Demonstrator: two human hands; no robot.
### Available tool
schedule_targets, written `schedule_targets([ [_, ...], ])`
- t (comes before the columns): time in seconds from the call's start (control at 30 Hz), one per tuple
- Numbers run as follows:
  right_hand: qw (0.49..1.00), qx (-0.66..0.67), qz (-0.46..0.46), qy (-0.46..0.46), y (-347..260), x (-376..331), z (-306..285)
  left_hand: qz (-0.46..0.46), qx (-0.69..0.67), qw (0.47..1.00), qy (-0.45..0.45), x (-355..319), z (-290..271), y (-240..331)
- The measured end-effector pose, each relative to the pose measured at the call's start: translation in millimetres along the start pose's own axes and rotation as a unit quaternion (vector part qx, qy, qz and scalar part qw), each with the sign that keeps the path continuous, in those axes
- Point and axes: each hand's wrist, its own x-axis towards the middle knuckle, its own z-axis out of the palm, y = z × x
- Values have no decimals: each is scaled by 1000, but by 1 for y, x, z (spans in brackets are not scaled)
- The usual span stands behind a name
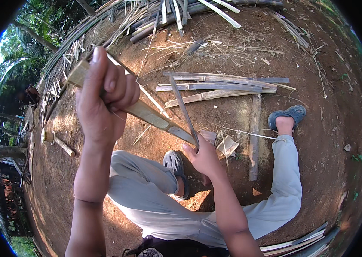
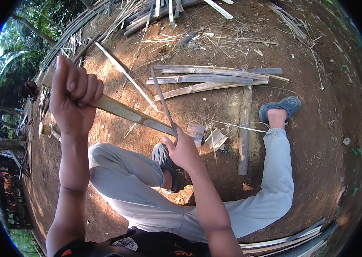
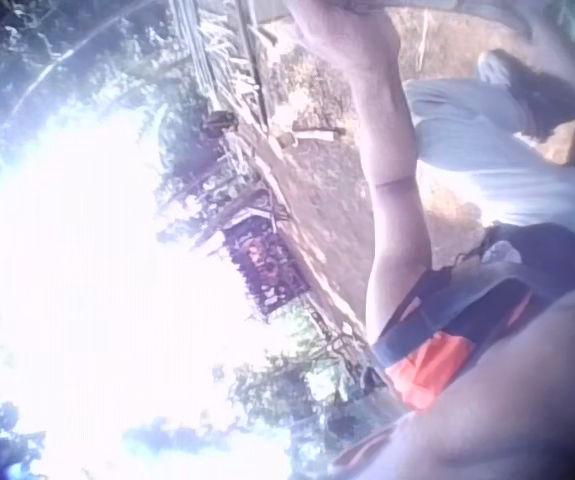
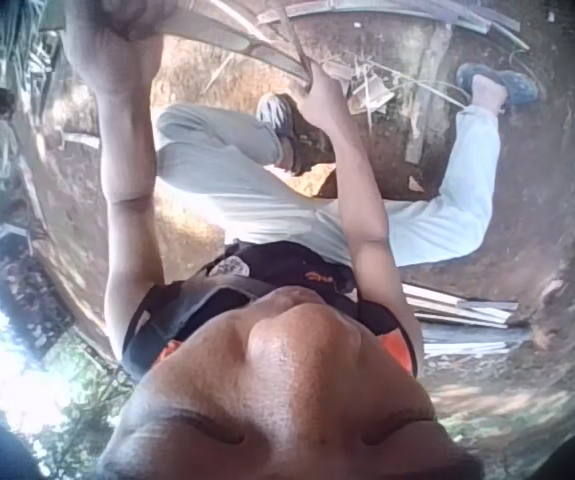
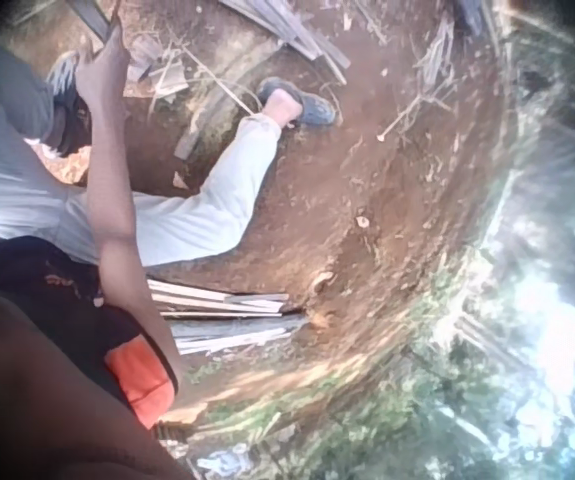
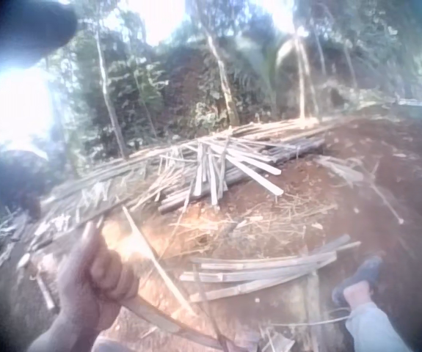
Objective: The person sits on the ground and uses a machete to split long bamboo poles into thin strips. They repeatedly strike the bamboo against a wooden block to drive the blade through the material, then pull the strips apart and set them aside.
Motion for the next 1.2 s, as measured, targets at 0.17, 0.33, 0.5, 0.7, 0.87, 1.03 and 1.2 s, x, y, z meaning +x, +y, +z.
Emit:
schedule_targets([
  [0.17,994,52,9,91,57,-35,20,25,23,993,114,-10,1,-6],
  [0.33,989,99,79,80,120,-54,16,31,24,990,134,-11,5,-4],
  [0.5,971,160,165,72,135,-47,-13,37,35,988,146,-13,10,-18],
  [0.7,979,162,85,94,90,-58,-7,53,53,983,167,-8,14,-24],
  [0.87,993,41,-107,11,-16,-83,-12,78,43,983,162,-20,15,-28],
  [1.03,968,48,-247,17,-50,-108,-12,95,38,981,164,-34,20,-23],
  [1.2,990,39,-138,-4,-33,-102,4,89,57,978,179,-38,22,-18],
])
